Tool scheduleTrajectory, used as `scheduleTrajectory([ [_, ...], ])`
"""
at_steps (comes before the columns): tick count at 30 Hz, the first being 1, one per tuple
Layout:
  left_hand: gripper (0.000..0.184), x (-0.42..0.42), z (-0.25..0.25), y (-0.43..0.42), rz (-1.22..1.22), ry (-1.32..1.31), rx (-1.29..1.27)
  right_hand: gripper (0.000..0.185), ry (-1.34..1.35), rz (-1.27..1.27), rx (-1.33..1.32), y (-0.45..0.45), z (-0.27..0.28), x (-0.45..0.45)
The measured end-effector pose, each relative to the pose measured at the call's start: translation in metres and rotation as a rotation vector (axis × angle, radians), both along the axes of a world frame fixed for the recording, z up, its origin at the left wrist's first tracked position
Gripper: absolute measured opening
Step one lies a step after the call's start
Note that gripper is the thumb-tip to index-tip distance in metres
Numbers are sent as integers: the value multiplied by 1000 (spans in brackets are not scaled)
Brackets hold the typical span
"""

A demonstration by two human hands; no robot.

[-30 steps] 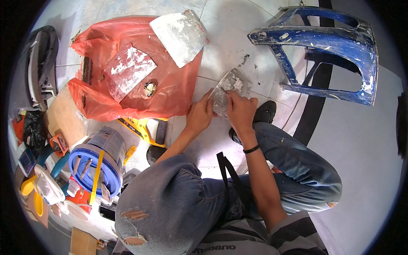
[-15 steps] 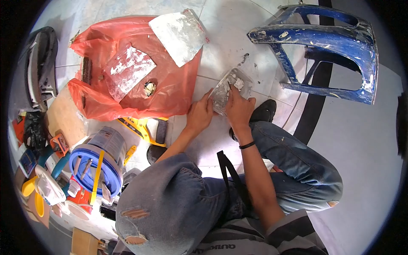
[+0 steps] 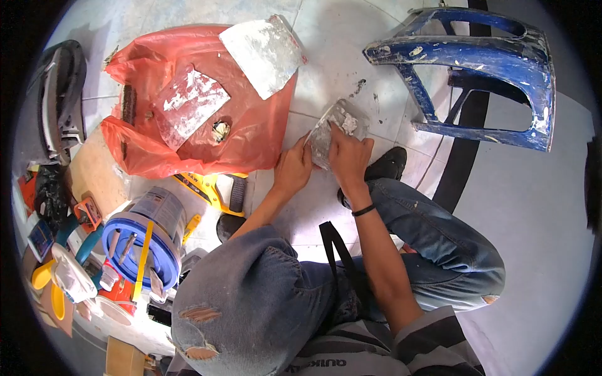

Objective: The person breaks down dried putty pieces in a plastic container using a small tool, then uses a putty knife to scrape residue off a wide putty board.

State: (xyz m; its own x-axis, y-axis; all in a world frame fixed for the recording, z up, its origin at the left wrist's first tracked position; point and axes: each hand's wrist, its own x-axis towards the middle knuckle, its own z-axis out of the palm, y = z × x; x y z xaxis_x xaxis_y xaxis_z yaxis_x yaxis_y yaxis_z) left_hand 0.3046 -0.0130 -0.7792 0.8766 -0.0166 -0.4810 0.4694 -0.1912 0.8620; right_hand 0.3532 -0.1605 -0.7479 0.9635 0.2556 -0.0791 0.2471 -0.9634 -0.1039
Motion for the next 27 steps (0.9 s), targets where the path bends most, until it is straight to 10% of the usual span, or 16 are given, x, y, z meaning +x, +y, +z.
scheduleTrajectory([
  [27,40,-3,-15,3,124,-20,-181,37,30,110,-19,14,-8,8],
])
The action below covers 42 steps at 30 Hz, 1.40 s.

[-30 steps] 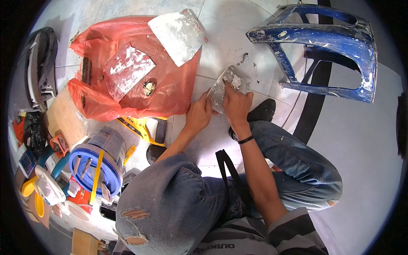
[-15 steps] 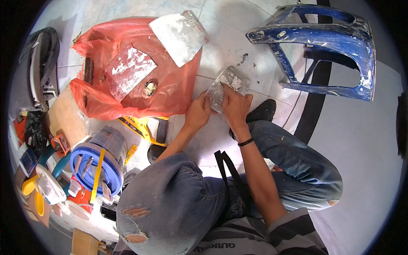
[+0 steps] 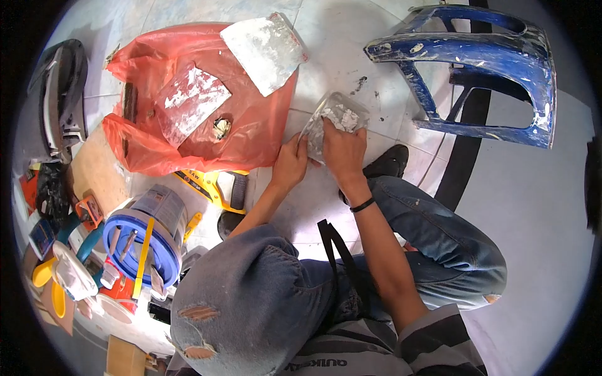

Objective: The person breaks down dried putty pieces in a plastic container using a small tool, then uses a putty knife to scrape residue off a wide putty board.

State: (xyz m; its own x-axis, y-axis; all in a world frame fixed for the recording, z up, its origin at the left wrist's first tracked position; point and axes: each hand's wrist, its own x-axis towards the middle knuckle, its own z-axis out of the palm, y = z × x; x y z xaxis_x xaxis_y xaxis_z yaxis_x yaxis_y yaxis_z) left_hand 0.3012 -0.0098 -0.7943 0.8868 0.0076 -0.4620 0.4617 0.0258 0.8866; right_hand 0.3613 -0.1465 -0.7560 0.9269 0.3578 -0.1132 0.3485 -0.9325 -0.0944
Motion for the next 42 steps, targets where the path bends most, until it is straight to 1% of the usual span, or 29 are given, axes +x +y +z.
scheduleTrajectory([
  [2,40,-3,-7,-2,-18,17,-14,37,40,-43,-28,4,1,-2],
  [4,40,-1,-5,-2,-35,28,-27,36,56,-137,-108,7,0,-1],
  [6,40,-1,2,-1,-66,23,27,35,17,-143,-59,11,-6,1],
  [8,38,1,11,1,-37,24,1,34,-21,-155,-20,7,-9,0],
  [10,36,4,14,3,-2,21,-21,33,-26,-164,53,11,0,4],
  [12,38,4,13,5,-35,-19,86,32,24,-155,55,12,11,1],
  [14,39,2,12,4,-34,-5,89,32,75,-151,52,11,16,-3],
  [16,39,3,9,4,-30,2,101,34,55,-106,20,13,12,-3],
  [19,39,-2,-4,0,-42,46,138,31,28,-112,48,14,7,-5],
  [20,39,-4,-8,-2,-13,43,83,31,31,-111,47,14,5,-6],
  [21,38,-4,-8,-3,16,39,28,30,52,-124,-2,15,5,-7],
  [22,38,-4,-8,-2,16,40,27,28,71,-138,-50,18,5,-7],
  [24,37,-3,-7,-1,-67,40,174,27,42,-141,-85,27,-1,-9],
  [25,37,-5,-9,-2,-68,38,172,25,10,-145,-118,32,-4,-11],
  [26,36,-5,-14,-4,-32,-26,164,25,4,-145,-118,36,-5,-13],
  [27,36,-3,-16,-4,7,-92,159,26,2,-230,-75,40,-7,-15],
  [28,36,-3,-18,-4,12,-96,161,26,5,-313,-32,43,-9,-17],
  [29,35,-5,-20,-5,-2,-99,185,26,2,-309,-29,42,-11,-17],
  [31,35,-3,-10,-3,-7,-100,209,26,34,-415,73,36,-12,-15],
  [33,34,-1,-2,-1,-67,10,187,27,37,-358,106,30,-9,-15],
  [34,34,-3,-4,-2,-64,15,182,27,42,-310,134,27,-6,-17],
  [38,35,-3,-5,-1,-51,-18,197,34,91,-273,42,27,18,-24],
  [41,35,-3,-3,-1,-47,-47,205,30,70,-215,47,20,19,-19],
  [42,36,-4,-3,-1,-44,-75,213,26,20,-206,-17,12,11,-12],
])
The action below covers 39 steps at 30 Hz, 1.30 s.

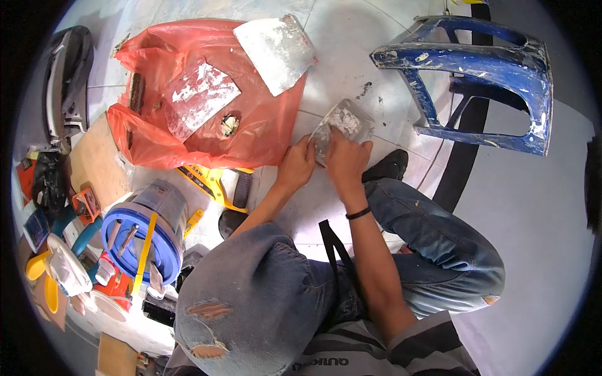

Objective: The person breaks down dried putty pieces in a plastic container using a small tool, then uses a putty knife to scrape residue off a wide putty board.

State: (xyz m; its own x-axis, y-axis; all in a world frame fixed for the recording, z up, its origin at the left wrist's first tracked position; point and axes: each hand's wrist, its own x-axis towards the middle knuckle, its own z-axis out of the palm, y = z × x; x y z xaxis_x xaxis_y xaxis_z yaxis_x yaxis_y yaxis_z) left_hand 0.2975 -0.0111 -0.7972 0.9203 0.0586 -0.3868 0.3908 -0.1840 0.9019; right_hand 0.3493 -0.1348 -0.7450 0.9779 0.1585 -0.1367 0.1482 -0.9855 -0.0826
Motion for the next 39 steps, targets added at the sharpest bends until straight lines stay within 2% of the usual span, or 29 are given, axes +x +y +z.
scheduleTrajectory([
  [2,37,2,4,2,13,11,-83,23,-43,6,-71,-12,2,10],
  [4,39,5,7,3,31,24,-165,20,-72,-52,0,-20,19,21],
  [6,51,7,9,0,134,29,-241,20,-54,-85,46,-36,30,20],
  [10,58,4,0,-8,239,-49,-147,19,60,-228,88,-50,51,11],
  [12,40,-2,6,-9,192,46,-23,19,103,-182,116,-46,55,1],
  [14,37,-4,6,-8,150,88,-76,19,146,-135,147,-38,50,-6],
  [16,36,-5,3,-8,108,125,-128,18,143,97,103,-34,38,-12],
  [18,35,-7,-2,-11,139,-65,-12,17,134,147,17,-36,28,-4],
  [19,35,-8,-3,-12,138,-63,-12,16,126,198,-71,-38,23,1],
  [20,34,-9,-5,-11,119,-47,-4,16,127,198,-70,-40,20,6],
  [22,33,-8,-6,-8,102,-31,4,13,-113,79,-5,-47,17,15],
  [26,29,-10,-4,-12,125,-55,-8,12,-21,94,21,-52,29,11],
  [28,26,-11,-7,-12,152,-61,-15,12,108,145,0,-49,30,9],
  [31,21,-13,-9,-14,162,-126,20,10,81,191,-115,-48,29,22],
  [33,20,-14,-5,-15,194,-131,-70,9,51,206,-132,-46,32,27],
  [37,25,-9,-4,-17,211,-120,-116,8,-18,239,-137,-45,21,18],
  [39,24,-11,-9,-13,123,4,-78,9,-1,216,-149,-44,19,12],
])
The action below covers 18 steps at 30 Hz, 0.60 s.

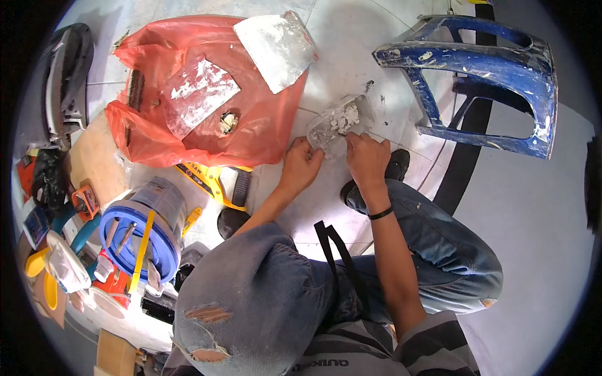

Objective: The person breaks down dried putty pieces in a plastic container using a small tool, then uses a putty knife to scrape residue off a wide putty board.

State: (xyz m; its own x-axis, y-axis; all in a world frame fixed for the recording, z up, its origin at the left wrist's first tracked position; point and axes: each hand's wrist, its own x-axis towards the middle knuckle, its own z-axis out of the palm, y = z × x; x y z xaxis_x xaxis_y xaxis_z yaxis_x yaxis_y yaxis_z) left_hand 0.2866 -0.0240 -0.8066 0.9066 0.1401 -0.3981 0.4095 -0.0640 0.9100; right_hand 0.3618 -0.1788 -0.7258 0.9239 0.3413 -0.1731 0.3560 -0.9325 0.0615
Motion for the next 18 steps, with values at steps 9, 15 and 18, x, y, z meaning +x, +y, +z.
scheduleTrajectory([
  [9,26,0,7,-2,5,-37,-73,40,145,-50,-99,5,-11,-12],
  [15,23,-9,-6,-11,29,-125,-119,50,73,-68,-166,19,-32,-30],
  [18,27,-7,-2,-4,-42,-81,-101,50,51,-126,-131,22,-32,-31],
])
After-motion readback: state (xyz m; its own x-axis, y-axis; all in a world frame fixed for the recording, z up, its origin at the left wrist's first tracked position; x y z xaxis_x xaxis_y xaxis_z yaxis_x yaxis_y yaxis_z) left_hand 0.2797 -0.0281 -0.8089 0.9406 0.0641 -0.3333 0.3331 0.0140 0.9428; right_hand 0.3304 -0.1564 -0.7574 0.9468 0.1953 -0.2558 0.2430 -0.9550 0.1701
